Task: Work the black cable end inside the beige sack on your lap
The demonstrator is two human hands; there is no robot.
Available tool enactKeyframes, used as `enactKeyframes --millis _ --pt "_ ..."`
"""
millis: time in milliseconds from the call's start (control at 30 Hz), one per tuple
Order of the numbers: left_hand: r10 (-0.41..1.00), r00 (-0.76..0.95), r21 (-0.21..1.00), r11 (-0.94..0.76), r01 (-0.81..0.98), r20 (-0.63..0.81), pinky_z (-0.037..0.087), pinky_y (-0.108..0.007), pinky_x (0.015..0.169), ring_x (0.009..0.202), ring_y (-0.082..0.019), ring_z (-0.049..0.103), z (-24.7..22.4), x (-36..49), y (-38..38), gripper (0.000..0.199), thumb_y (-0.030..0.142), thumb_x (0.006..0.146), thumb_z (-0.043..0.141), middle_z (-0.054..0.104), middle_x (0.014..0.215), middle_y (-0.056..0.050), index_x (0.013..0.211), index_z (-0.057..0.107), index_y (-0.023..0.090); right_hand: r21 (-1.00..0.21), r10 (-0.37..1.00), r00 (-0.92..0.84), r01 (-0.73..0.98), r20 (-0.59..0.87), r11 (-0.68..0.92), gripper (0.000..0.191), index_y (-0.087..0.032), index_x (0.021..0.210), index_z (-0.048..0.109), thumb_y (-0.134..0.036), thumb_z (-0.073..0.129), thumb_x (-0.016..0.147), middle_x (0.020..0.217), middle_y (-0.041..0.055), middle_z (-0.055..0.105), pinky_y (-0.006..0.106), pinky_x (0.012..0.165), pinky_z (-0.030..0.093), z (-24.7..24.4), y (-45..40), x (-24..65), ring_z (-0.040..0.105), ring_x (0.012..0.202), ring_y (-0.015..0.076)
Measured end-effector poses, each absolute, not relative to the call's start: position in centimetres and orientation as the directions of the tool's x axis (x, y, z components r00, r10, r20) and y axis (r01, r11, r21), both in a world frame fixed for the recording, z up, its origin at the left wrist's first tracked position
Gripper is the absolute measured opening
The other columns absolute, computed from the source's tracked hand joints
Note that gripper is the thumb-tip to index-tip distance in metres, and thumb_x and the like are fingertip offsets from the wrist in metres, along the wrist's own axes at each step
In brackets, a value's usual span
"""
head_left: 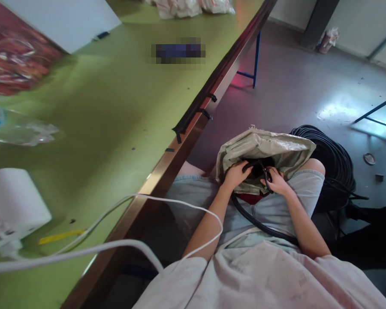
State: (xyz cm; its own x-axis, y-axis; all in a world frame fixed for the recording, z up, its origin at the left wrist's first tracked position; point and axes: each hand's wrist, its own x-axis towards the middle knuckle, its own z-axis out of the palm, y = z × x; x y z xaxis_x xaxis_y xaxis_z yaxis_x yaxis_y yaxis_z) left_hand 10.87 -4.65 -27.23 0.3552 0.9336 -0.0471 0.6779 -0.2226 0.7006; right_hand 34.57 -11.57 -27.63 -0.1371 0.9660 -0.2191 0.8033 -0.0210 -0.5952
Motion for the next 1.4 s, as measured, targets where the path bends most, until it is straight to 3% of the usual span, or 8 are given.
enactKeyframes --millis 233,367,500,633,867,1100,1267,1400 --pt "0.913 0.402 0.665 -0.258 0.701 -0.07 0.053 -0.028 0.091 0.101 -0.022 0.072 -27.7 11.0 -4.7 0.021 0.032 0.098 0.061 0.077 0.109 -0.005 0.114 0.075 0.027 -0.579 0.963 -0.147 0.815 -0.225 -0.011 0.038 -0.02 0.118 0.063 -0.052 0.064 0.098 0.146 0.0151 0.055 0.05 0.116 0.031 -27.4 -11.6 34.0 0.057 0.131 0.0297" --pt "0.896 0.437 0.657 -0.287 0.697 -0.072 0.054 -0.029 0.093 0.103 -0.022 0.072 -27.6 10.9 -4.7 0.023 0.032 0.099 0.062 0.077 0.111 -0.006 0.116 0.075 0.027 -0.559 0.973 -0.132 0.829 -0.188 0.005 0.029 -0.019 0.112 0.064 -0.046 0.063 0.1 0.132 0.0135 0.064 0.045 0.111 0.034 -27.6 -11.5 33.6 0.058 0.127 0.0281" --pt "0.906 0.414 0.637 -0.27 0.722 -0.086 0.054 -0.03 0.095 0.106 -0.023 0.072 -27.9 10.8 -4.5 0.028 0.036 0.101 0.06 0.078 0.113 -0.007 0.122 0.074 0.025 -0.498 0.977 -0.118 0.867 -0.177 0.015 0.019 -0.019 0.096 0.066 -0.038 0.065 0.1 0.109 0.0096 0.07 0.036 0.1 0.041 -27.9 -11.1 33.3 0.064 0.112 0.0257" --pt "0.904 0.394 0.577 -0.236 0.782 -0.164 0.055 -0.032 0.098 0.111 -0.025 0.071 -28.4 10.9 -4.4 0.035 0.039 0.103 0.06 0.076 0.12 -0.01 0.132 0.071 0.022 -0.467 0.965 -0.108 0.884 -0.238 -0.017 0.024 -0.019 0.084 0.065 -0.038 0.068 0.099 0.097 0.0081 0.068 0.029 0.085 0.044 -28.3 -10.8 33.3 0.066 0.094 0.0223" --pt "0.844 0.499 0.523 -0.34 0.782 -0.198 0.054 -0.032 0.102 0.118 -0.024 0.069 -28.6 10.6 -4.4 0.032 0.031 0.101 0.063 0.074 0.129 -0.008 0.132 0.071 0.026 -0.413 0.924 -0.047 0.902 -0.38 -0.124 0.04 -0.018 0.101 0.067 -0.057 0.069 0.096 0.116 0.012 0.067 0.036 0.097 0.045 -28.4 -11.0 33.2 0.066 0.108 0.0264" --pt "0.869 0.451 0.528 -0.291 0.798 -0.203 0.055 -0.035 0.101 0.116 -0.026 0.07 -28.2 10.6 -4.2 0.034 0.032 0.102 0.062 0.073 0.129 -0.01 0.134 0.07 0.024 -0.403 0.918 -0.024 0.903 -0.396 -0.15 0.043 -0.018 0.089 0.072 -0.059 0.067 0.097 0.095 0.0125 0.073 0.03 0.085 0.048 -28.6 -10.5 32.7 0.07 0.097 0.0261" --pt "0.846 0.498 0.559 -0.323 0.764 -0.191 0.054 -0.037 0.103 0.119 -0.027 0.068 -28.7 10.6 -4.3 0.032 0.03 0.1 0.064 0.073 0.129 -0.011 0.131 0.072 0.024 -0.43 0.927 -0.02 0.89 -0.374 -0.153 0.048 -0.017 0.104 0.071 -0.063 0.075 0.089 0.119 0.0154 0.068 0.035 0.092 0.051 -28.9 -10.3 32.6 0.069 0.106 0.0277" --pt "0.855 0.483 0.559 -0.31 0.769 -0.19 0.053 -0.037 0.104 0.118 -0.027 0.068 -29.2 10.6 -4.3 0.033 0.03 0.1 0.065 0.073 0.128 -0.011 0.132 0.071 0.025 -0.456 0.906 -0.013 0.867 -0.424 -0.201 0.047 -0.019 0.083 0.071 -0.065 0.069 0.093 0.086 0.0111 0.071 0.033 0.082 0.051 -29.0 -10.1 32.7 0.071 0.09 0.0285"
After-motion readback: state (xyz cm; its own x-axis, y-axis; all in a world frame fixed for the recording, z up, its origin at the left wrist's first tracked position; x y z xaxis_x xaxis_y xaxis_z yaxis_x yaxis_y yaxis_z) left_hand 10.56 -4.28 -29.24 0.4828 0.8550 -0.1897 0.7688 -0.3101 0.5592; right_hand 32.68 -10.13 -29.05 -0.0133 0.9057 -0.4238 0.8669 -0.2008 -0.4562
